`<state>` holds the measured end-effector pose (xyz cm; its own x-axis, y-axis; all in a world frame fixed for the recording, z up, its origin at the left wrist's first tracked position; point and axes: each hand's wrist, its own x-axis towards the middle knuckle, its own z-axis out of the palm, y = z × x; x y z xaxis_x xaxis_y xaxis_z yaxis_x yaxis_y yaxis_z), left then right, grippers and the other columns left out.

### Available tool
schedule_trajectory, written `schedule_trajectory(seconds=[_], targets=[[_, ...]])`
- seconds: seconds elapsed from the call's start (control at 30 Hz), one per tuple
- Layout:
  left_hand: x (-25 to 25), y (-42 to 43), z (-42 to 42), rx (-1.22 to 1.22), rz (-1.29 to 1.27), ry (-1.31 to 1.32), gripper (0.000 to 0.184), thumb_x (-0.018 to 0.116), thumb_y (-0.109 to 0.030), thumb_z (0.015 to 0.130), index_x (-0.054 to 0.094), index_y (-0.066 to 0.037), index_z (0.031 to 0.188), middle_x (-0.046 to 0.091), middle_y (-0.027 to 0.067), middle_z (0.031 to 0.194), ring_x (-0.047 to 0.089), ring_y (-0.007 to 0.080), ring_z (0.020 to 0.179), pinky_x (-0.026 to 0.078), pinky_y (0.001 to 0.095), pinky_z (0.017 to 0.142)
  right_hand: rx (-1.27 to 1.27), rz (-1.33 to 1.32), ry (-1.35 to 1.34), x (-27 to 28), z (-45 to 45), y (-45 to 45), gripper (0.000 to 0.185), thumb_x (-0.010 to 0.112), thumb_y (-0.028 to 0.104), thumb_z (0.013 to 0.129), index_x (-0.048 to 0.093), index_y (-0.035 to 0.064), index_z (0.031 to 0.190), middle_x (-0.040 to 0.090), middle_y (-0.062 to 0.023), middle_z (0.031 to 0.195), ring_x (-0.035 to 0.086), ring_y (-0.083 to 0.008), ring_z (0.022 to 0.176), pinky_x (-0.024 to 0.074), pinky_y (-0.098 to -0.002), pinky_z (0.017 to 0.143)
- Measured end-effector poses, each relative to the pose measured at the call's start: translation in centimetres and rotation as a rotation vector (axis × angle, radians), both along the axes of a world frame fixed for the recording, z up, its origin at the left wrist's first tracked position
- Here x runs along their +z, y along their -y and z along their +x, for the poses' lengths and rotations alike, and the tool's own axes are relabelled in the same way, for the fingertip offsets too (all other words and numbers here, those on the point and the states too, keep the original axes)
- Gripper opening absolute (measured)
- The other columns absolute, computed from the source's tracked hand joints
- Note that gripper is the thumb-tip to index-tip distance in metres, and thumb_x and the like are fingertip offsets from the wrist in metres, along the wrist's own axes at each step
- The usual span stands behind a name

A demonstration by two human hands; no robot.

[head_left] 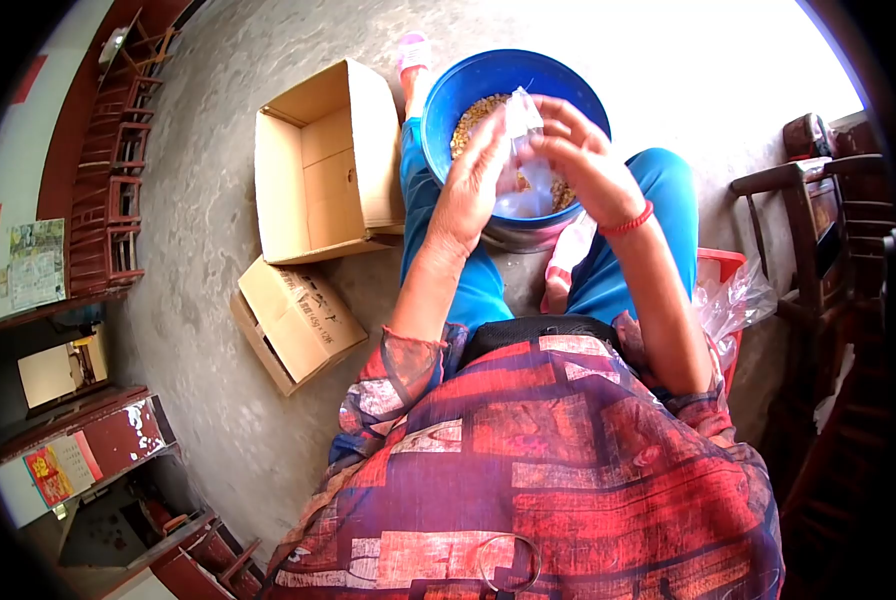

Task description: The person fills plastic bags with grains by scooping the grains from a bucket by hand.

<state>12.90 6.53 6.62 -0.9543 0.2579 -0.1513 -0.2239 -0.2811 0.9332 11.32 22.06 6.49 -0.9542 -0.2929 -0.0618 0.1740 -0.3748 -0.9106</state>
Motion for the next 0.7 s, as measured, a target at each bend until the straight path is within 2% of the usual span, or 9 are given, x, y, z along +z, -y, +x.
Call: schedule_trajectory(seconds=[0.1, 0.2, 0.23, 0.3, 0.37, 0.43, 0.47, 0.53, 0.7], targets=[[-2.3, 0.2, 0.9, -0.109, -0.106, -0.073, 0.041, 0.041, -0.023, 0.093, 0.037, -0.002, 0.128, 0.046, 0.0091, 0.121, 0.051, 0.0172, 0.103, 0.049, 0.0288, 0.08, 0.003, 0.002, 0.106, -1.3, 2.3, 0.4, 0.053, 0.059, 0.003, 0.078, 0.035, 0.0044, 0.126, 0.056, -0.0087, 0.102, 0.055, -0.014, 0.093, 0.0452, -0.0255, 0.078], [-3.5, 0.2, 1.0, -0.157, -0.221, -0.126, 0.038, 0.042, -0.023, 0.093, 0.045, -0.001, 0.123, 0.052, 0.0069, 0.115, 0.052, 0.013, 0.099, 0.047, 0.0255, 0.079, 0.022, -0.001, 0.047, -2.6, 3.4, 0.4, 0.055, 0.06, 0.003, 0.077, 0.034, 0.0032, 0.126, 0.053, -0.008, 0.108, 0.054, -0.013, 0.093, 0.0463, -0.0251, 0.071], [-2.8, 0.1, 1.2, -0.115, -0.35, -0.229, 0.029, 0.045, -0.018, 0.09, 0.055, 0.004, 0.107, 0.059, 0.0173, 0.104, 0.056, 0.023, 0.097, 0.043, 0.0301, 0.083, 0.052, 0.016, 0.033, -2.3, 3.5, 0.3, 0.055, 0.06, 0.002, 0.078, 0.034, 0.0022, 0.126, 0.051, -0.0068, 0.112, 0.053, -0.0111, 0.094, 0.0457, -0.0226, 0.07], [-0.1, 0.2, 1.1, -0.223, -0.556, -0.358, 0.028, 0.047, -0.016, 0.09, 0.057, 0.004, 0.106, 0.062, 0.0073, 0.094, 0.057, 0.0117, 0.086, 0.046, 0.0227, 0.073, 0.039, 0.018, 0.039, -4.2, 3.5, 0.1, 0.052, 0.06, 0.003, 0.079, 0.036, 0.0012, 0.125, 0.052, -0.0056, 0.111, 0.053, -0.0089, 0.092, 0.0448, -0.0198, 0.069], [3.0, 0.2, 1.2, -0.167, -0.802, -0.436, 0.023, 0.05, -0.013, 0.088, 0.06, 0.007, 0.095, 0.063, 0.0082, 0.084, 0.058, 0.0109, 0.079, 0.046, 0.023, 0.071, 0.068, -0.019, 0.114, -2.5, 3.6, -0.1, 0.048, 0.059, 0.005, 0.08, 0.039, 0.001, 0.123, 0.055, -0.0041, 0.106, 0.054, -0.0072, 0.087, 0.0442, -0.0188, 0.07], [5.0, 0.7, 0.8, -0.128, -0.638, -0.327, 0.022, 0.053, -0.014, 0.086, 0.061, 0.006, 0.09, 0.063, 0.0077, 0.08, 0.059, 0.0124, 0.076, 0.047, 0.0257, 0.069, 0.114, -0.036, 0.107, -1.0, 3.3, -0.7, 0.041, 0.058, 0.007, 0.082, 0.044, 0.0046, 0.121, 0.06, -0.0021, 0.092, 0.056, -0.0066, 0.084, 0.0456, -0.0203, 0.072], [6.9, 0.7, 1.0, -0.057, -0.553, -0.382, 0.02, 0.053, -0.012, 0.086, 0.061, 0.006, 0.089, 0.063, 0.0084, 0.08, 0.059, 0.0139, 0.077, 0.047, 0.0274, 0.068, 0.079, 0.022, 0.132, 0.2, 3.4, -0.9, 0.037, 0.058, 0.01, 0.083, 0.046, 0.0074, 0.118, 0.062, -0.0009, 0.082, 0.055, -0.0036, 0.074, 0.0427, -0.0162, 0.061], [11.9, 0.8, 2.1, 0.001, -0.325, -0.534, 0.015, 0.052, -0.008, 0.085, 0.061, 0.003, 0.09, 0.061, 0.0097, 0.081, 0.058, 0.0174, 0.075, 0.046, 0.0292, 0.068, 0.063, 0.084, 0.143, -0.8, 3.2, -2.0, 0.034, 0.058, 0.015, 0.083, 0.05, 0.0115, 0.116, 0.061, 0.0038, 0.078, 0.047, 0.0002, 0.061, 0.0342, -0.014, 0.05], [19.5, 0.3, 5.0, -0.223, 0.377, -0.999, 0.014, 0.049, -0.004, 0.083, 0.06, -0.004, 0.091, 0.056, 0.0102, 0.087, 0.053, 0.0206, 0.08, 0.044, 0.0291, 0.071, -0.045, -0.108, 0.244, -3.9, 3.7, -3.3, 0.033, 0.06, 0.012, 0.081, 0.051, 0.0087, 0.112, 0.057, 0.0015, 0.08, 0.049, -0.0032, 0.064, 0.0425, -0.017, 0.058]])
